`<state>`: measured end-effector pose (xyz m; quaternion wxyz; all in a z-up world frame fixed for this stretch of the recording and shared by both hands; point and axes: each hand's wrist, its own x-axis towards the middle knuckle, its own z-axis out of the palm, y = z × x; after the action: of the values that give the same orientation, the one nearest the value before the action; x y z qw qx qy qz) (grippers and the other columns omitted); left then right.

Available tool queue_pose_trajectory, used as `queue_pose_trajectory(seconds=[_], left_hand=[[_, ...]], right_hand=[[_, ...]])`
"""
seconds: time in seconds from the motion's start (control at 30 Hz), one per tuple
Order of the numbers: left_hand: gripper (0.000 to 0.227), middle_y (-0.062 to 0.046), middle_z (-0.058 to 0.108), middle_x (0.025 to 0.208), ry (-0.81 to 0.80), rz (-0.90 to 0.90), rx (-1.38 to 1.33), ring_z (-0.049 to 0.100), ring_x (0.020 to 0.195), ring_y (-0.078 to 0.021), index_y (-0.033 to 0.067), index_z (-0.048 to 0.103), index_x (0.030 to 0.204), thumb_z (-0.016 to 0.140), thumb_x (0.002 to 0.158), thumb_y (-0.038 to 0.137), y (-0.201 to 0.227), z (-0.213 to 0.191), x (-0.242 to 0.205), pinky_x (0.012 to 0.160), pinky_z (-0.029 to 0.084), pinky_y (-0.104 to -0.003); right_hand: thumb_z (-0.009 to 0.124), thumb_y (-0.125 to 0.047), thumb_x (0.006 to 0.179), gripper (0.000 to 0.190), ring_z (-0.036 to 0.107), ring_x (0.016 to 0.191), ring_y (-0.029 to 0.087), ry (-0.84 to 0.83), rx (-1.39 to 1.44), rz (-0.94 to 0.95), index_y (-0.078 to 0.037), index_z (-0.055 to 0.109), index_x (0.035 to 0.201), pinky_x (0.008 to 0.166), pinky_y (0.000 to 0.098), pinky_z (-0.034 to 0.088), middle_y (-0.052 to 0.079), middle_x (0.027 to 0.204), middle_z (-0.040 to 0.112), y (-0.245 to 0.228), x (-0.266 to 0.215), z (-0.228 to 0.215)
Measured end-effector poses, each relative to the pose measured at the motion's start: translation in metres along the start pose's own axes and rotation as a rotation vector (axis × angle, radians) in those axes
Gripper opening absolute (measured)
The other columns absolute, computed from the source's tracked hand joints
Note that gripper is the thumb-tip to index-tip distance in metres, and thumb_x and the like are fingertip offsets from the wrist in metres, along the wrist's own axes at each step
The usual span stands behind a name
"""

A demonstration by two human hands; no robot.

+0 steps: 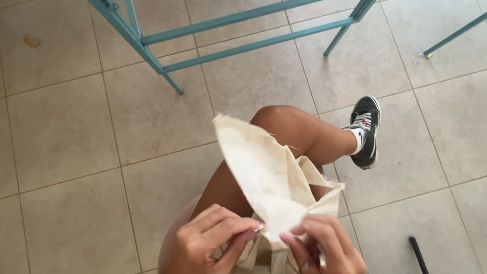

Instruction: A person uses scissors to trim and cut pieces of white fabric while seated at a workstation.

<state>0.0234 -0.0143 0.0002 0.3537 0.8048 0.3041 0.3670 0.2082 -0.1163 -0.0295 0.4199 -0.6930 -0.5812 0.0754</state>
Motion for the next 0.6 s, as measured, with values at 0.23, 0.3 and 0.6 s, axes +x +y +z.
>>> queue_pose_trajectory(seconds=[0.23,0.3,0.6], left_hand=[[0.004,-0.005,0.083,0.092,0.028,-0.099,-0.086,0.081,0.083,-0.0196,0.0058,0.076,0.094,0.075,0.098,0.007,0.005,0.000,0.003,0.078,0.064,-0.030],[0.002,-0.008,0.084,0.093,0.011,-0.124,-0.150,0.082,0.082,-0.0202,0.0039,0.078,0.096,0.079,0.095,0.006,0.006,-0.001,0.001,0.078,0.067,-0.030],[0.005,-0.007,0.083,0.089,0.046,-0.093,-0.158,0.080,0.077,-0.0200,0.0035,0.078,0.094,0.074,0.098,0.004,0.009,0.004,-0.001,0.075,0.066,-0.029]], right_hand=[[0.085,-0.045,0.097,0.043,0.051,0.056,0.008,-0.399,0.334,-0.059,-0.015,0.059,0.079,0.053,0.0247,0.046,-0.004,0.068,0.059,-0.012,-0.042,0.020],[0.096,-0.050,0.086,0.049,0.072,0.061,0.019,-0.482,0.271,0.098,-0.013,0.065,0.082,0.059,0.0391,0.058,0.002,0.070,0.072,0.022,-0.074,0.053],[0.095,-0.046,0.086,0.042,0.078,0.068,0.024,-0.455,0.196,0.102,-0.012,0.070,0.091,0.065,0.0382,0.061,0.004,0.076,0.078,0.025,-0.068,0.052]])
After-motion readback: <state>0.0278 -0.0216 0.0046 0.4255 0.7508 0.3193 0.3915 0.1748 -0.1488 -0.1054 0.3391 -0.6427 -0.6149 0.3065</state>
